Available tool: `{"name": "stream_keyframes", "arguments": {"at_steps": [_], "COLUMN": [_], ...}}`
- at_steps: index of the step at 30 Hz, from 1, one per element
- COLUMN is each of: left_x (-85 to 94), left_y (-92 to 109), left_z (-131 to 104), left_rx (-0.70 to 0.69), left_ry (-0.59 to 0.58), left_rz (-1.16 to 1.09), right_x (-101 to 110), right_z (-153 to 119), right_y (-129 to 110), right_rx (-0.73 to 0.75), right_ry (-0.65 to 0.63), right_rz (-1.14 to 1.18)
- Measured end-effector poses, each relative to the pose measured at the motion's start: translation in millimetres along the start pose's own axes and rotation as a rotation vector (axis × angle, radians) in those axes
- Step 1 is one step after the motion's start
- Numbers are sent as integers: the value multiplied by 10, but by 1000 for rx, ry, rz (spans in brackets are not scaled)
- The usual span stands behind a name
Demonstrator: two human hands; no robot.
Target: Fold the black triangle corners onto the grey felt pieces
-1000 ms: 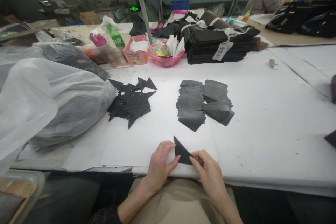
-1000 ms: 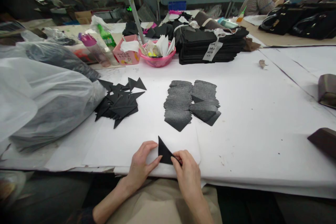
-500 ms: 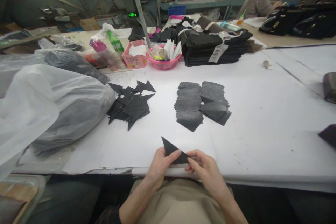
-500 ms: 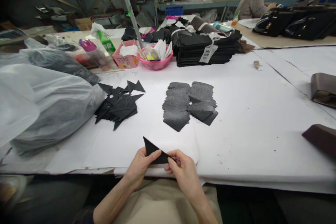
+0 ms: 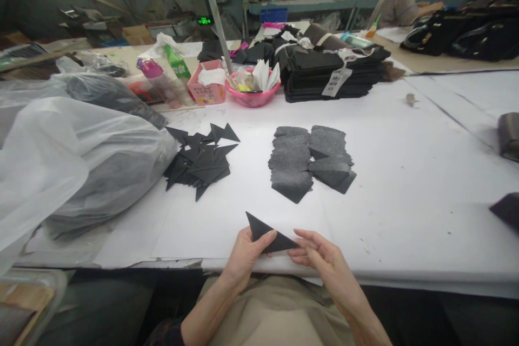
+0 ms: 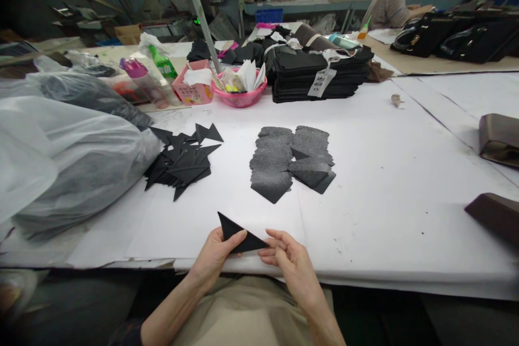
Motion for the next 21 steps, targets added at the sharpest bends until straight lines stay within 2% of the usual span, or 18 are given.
{"name": "stream_keyframes", "arguments": {"at_steps": [6,9,13,15,17,21], "left_x": [-6,9,110,231,422,957], "left_y": [-10,-39,-35,53,230,642], "left_z": [16,31,87,164,294,610], "left_rx": [-13,-7,-18,-17,-43,-207], "left_ry": [-43,-82,-45,5,79,360], "left_rz": [-21,-9,81,72,2,-324], "right_x": [-138,-110,-51,3,106,412], "right_z": [53,100,141,161,201,359], "right_y": [41,112,132,43,-125,-563], "right_rx": [-37,-36,-53,-12,81,367], "right_ry": [63,122,81,81,131,325], "right_rz": [-82,-114,-124,-191,-330,-802]}}
Point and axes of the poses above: each hand's wrist, its own z-axis towards the middle knuckle, its own x-axis out of the back of the hand, y = z × x, the point moved 4 cm from there along z, towards the middle knuckle, and after that the axes turned 5 degrees about z, right-handed, at the moved point
